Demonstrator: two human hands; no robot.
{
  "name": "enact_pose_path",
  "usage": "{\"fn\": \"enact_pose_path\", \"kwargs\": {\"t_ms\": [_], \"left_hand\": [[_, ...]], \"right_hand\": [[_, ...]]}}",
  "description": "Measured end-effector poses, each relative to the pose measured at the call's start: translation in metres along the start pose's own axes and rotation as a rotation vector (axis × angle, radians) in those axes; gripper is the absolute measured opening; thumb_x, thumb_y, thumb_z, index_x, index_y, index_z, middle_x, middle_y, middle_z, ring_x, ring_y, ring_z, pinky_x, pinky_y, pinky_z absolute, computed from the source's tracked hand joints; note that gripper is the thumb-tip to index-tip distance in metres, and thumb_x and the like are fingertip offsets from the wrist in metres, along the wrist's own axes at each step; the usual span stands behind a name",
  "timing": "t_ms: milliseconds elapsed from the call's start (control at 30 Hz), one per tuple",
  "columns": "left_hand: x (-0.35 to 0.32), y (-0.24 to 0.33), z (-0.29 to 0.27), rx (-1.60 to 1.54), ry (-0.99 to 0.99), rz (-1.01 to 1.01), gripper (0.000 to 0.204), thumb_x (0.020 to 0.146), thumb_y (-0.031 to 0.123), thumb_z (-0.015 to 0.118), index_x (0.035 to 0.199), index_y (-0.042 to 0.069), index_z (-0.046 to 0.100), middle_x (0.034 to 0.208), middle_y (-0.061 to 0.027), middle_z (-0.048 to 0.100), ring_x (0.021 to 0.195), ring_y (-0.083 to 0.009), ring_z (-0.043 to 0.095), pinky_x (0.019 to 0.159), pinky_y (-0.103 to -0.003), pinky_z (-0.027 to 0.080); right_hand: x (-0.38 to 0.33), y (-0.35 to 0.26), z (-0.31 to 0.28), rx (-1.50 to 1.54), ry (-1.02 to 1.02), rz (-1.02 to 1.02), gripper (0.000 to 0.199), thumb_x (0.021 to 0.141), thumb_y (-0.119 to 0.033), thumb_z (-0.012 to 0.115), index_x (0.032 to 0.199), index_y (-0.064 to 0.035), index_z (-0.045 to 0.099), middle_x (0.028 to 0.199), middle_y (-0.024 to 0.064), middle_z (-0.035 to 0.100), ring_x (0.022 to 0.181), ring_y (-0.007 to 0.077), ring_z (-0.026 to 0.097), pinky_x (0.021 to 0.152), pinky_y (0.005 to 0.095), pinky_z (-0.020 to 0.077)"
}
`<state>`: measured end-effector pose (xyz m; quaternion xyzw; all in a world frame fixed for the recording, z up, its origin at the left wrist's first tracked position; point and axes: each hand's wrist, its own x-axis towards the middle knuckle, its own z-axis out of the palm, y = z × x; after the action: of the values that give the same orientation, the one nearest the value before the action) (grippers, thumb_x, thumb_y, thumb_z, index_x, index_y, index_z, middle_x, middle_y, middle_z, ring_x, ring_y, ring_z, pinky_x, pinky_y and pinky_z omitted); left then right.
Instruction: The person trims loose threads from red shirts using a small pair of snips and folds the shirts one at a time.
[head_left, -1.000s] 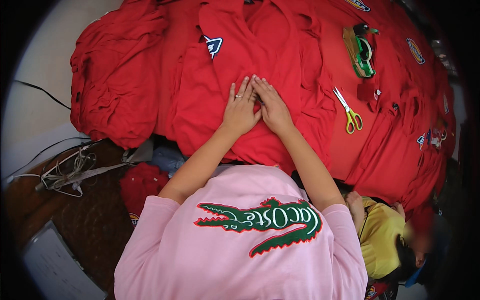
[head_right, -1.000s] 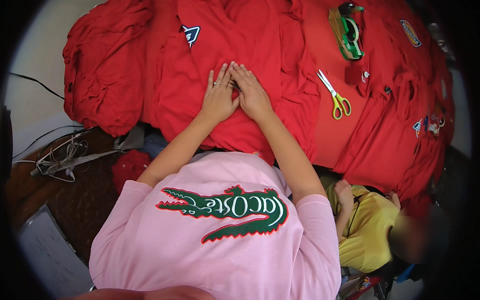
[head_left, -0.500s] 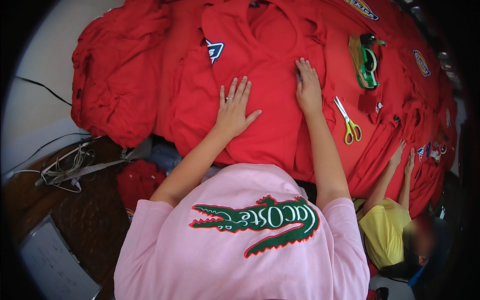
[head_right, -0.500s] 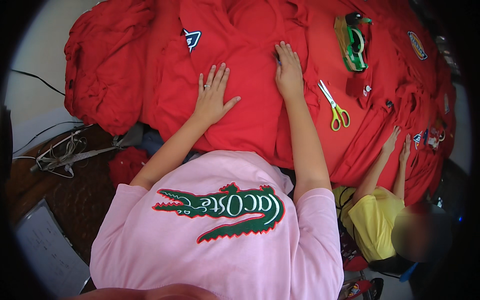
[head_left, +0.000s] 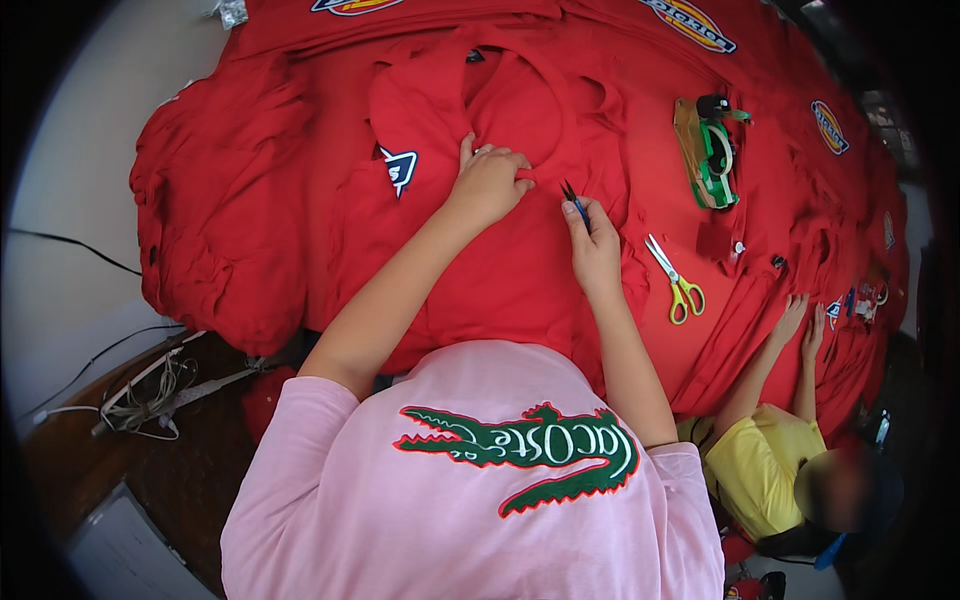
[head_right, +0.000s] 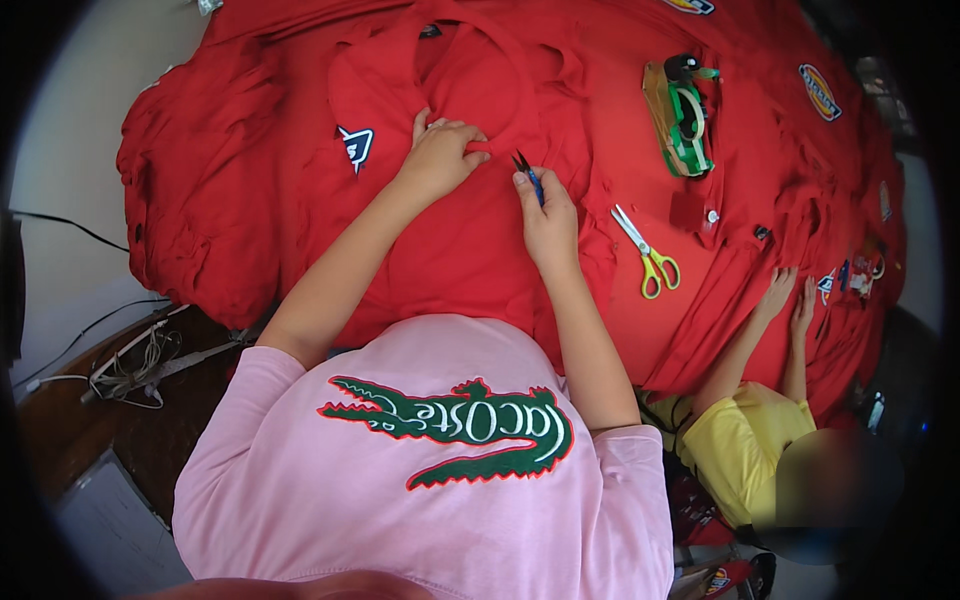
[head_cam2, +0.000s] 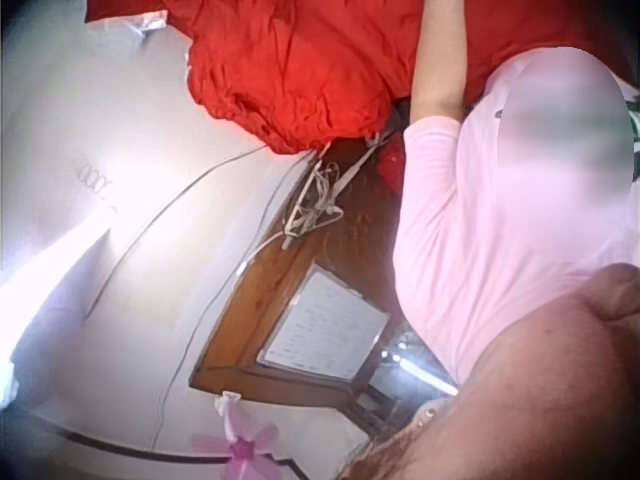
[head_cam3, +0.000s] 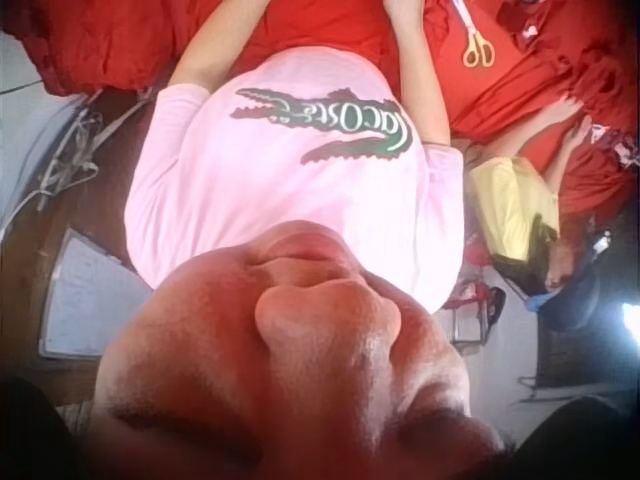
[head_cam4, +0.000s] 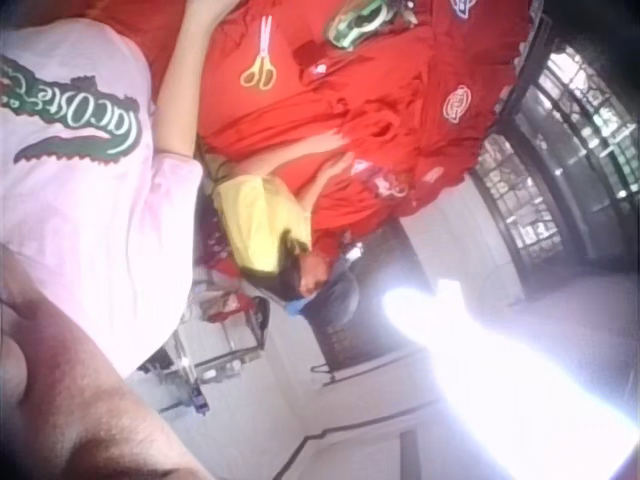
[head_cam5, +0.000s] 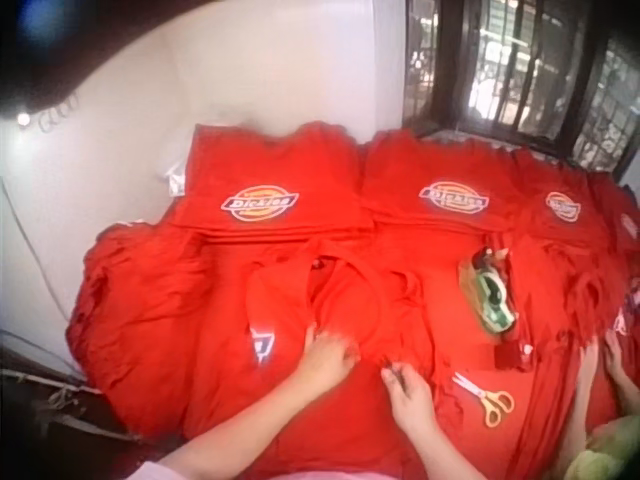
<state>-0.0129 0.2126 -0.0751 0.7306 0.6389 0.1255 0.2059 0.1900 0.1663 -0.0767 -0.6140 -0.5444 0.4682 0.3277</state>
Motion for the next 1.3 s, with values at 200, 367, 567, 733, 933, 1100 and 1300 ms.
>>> {"fn": "enact_pose_path", "kwargs": {"t_ms": [200, 367, 567, 733, 933, 1100, 1300], "left_hand": [[-0.038, 0.007, -0.008, -0.475, 0.141, -0.071, 0.03, 0.091, 0.028, 0.076, 0.11, 0.004, 0.074, 0.105, -0.0116, 0.074, 0.11, -0.0255, 0.065, 0.122, -0.048, 0.023], [-0.052, 0.012, -0.01, -0.656, 0.221, -0.094, 0.028, 0.091, 0.025, 0.075, 0.109, 0.003, 0.074, 0.105, -0.0126, 0.074, 0.106, -0.0255, 0.067, 0.119, -0.047, 0.029], [-0.056, 0.008, -0.008, -0.755, 0.256, -0.125, 0.026, 0.089, 0.023, 0.078, 0.106, 0.004, 0.075, 0.107, -0.0131, 0.075, 0.104, -0.0268, 0.067, 0.113, -0.043, 0.036], [-0.057, 0.01, -0.007, -0.792, 0.248, -0.158, 0.026, 0.088, 0.022, 0.078, 0.106, 0.003, 0.075, 0.106, -0.0127, 0.075, 0.104, -0.0264, 0.067, 0.113, -0.042, 0.036], [-0.053, 0.011, -0.003, -0.781, 0.276, -0.16, 0.026, 0.087, 0.015, 0.081, 0.109, 0.001, 0.075, 0.104, -0.0104, 0.073, 0.101, -0.0213, 0.064, 0.093, -0.034, 0.05], [-0.055, 0.002, -0.001, -0.645, 0.232, -0.073, 0.031, 0.088, 0.016, 0.08, 0.112, -0.002, 0.073, 0.099, -0.0152, 0.073, 0.1, -0.0277, 0.069, 0.09, -0.038, 0.054], [-0.044, -0.03, -0.037, -0.75, 0.093, -0.168, 0.031, 0.091, 0.012, 0.076, 0.12, 0.0, 0.072, 0.113, -0.0113, 0.069, 0.104, -0.0186, 0.069, 0.091, -0.032, 0.055]], "right_hand": [[-0.025, -0.013, 0.009, 0.123, 0.018, -0.045, 0.019, 0.102, -0.018, 0.07, 0.109, -0.0001, 0.068, 0.08, -0.0056, 0.056, 0.074, 0.0024, 0.046, 0.065, 0.0201, 0.0386], [-0.023, -0.029, 0.026, 0.083, 0.044, -0.14, 0.018, 0.097, -0.017, 0.074, 0.106, -0.0009, 0.072, 0.071, -0.0007, 0.055, 0.064, 0.0061, 0.045, 0.057, 0.0244, 0.0386], [-0.019, -0.03, 0.028, 0.076, 0.012, -0.141, 0.018, 0.098, -0.018, 0.073, 0.104, -0.001, 0.073, 0.069, -0.0005, 0.053, 0.063, 0.0058, 0.044, 0.056, 0.0247, 0.038], [-0.013, -0.014, 0.024, 0.107, 0.064, -0.117, 0.018, 0.099, -0.018, 0.072, 0.103, 0.0002, 0.073, 0.067, -0.0028, 0.051, 0.063, 0.0046, 0.043, 0.056, 0.0241, 0.0367], [-0.016, -0.03, 0.021, 0.044, 0.019, -0.172, 0.023, 0.103, -0.019, 0.066, 0.114, 0.0012, 0.068, 0.081, 0.0022, 0.058, 0.064, 0.007, 0.049, 0.058, 0.0245, 0.0425], [-0.002, -0.049, 0.031, 0.076, -0.08, -0.369, 0.03, 0.108, -0.019, 0.056, 0.13, 0.0013, 0.059, 0.121, 0.0137, 0.062, 0.08, 0.0179, 0.066, 0.072, 0.0305, 0.0557], [0.033, -0.022, 0.035, -0.602, -0.273, -0.442, 0.032, 0.106, -0.021, 0.055, 0.133, -0.0031, 0.057, 0.14, 0.0172, 0.057, 0.103, 0.0355, 0.07, 0.084, 0.0454, 0.0566]]}}
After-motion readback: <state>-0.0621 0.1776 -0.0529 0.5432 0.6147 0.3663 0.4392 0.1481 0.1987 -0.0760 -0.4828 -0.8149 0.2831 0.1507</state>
